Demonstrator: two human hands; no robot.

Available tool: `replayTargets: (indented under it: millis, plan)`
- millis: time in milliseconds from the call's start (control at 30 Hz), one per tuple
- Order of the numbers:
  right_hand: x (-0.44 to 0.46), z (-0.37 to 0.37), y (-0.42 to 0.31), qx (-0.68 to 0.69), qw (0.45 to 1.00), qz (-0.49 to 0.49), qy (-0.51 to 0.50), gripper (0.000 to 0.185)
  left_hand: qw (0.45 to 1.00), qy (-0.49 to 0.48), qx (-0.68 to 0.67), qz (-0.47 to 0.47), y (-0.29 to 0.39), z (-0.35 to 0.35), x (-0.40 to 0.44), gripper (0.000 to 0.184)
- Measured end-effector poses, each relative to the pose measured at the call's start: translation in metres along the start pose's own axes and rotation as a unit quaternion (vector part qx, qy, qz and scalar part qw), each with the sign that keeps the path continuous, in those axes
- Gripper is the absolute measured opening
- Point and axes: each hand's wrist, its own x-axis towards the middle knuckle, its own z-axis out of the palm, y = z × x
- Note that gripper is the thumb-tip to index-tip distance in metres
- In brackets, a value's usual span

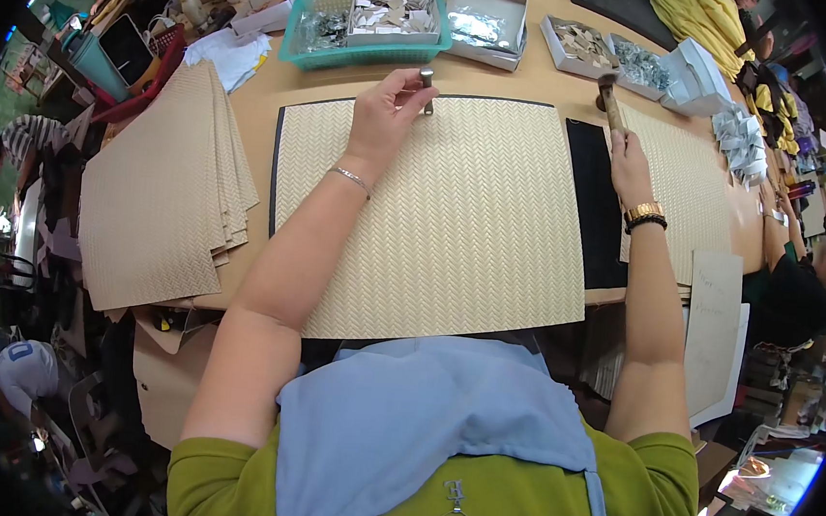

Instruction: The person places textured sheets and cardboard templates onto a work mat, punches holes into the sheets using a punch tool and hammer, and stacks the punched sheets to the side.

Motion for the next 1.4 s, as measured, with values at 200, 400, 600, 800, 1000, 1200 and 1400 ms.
replayTargets:
  millis: [200, 400, 600, 800, 1000, 1200, 1400]
  plan:
    - [-0.032, -0.038, -0.104, 0.201, 0.97, -0.02, -0.132, 0.041, 0.999, -0.004, 0.006, -0.043, 0.009, 0.002, 0.0, 0.022]
    - [-0.052, -0.042, -0.195, 0.202, 0.935, -0.196, -0.214, 0.035, 0.996, -0.014, 0.001, -0.086, 0.015, 0.001, -0.001, 0.021]
    - [-0.042, -0.058, -0.216, 0.14, 0.932, -0.282, -0.18, 0.03, 0.998, -0.018, 0.001, -0.055, 0.01, 0.001, 0.001, 0.02]
    - [-0.042, -0.035, -0.21, 0.446, 0.842, -0.299, -0.053, 0.028, 0.998, -0.019, 0.013, -0.051, 0.012, 0.002, -0.001, 0.02]
    - [-0.049, -0.041, -0.176, 0.104, 0.949, -0.16, -0.251, 0.035, 0.998, -0.039, 0.016, -0.056, 0.0, 0.003, 0.001, 0.019]
    - [-0.026, -0.012, -0.053, -0.117, 0.968, -0.201, 0.091, 0.035, 0.959, 0.141, -0.242, -0.044, -0.028, -0.02, 0.016, 0.021]
    - [-0.126, 0.013, -0.094, -0.2, 0.95, -0.237, -0.028, 0.065, 0.96, 0.118, 0.231, -0.104, 0.027, -0.147, -0.012, 0.043]
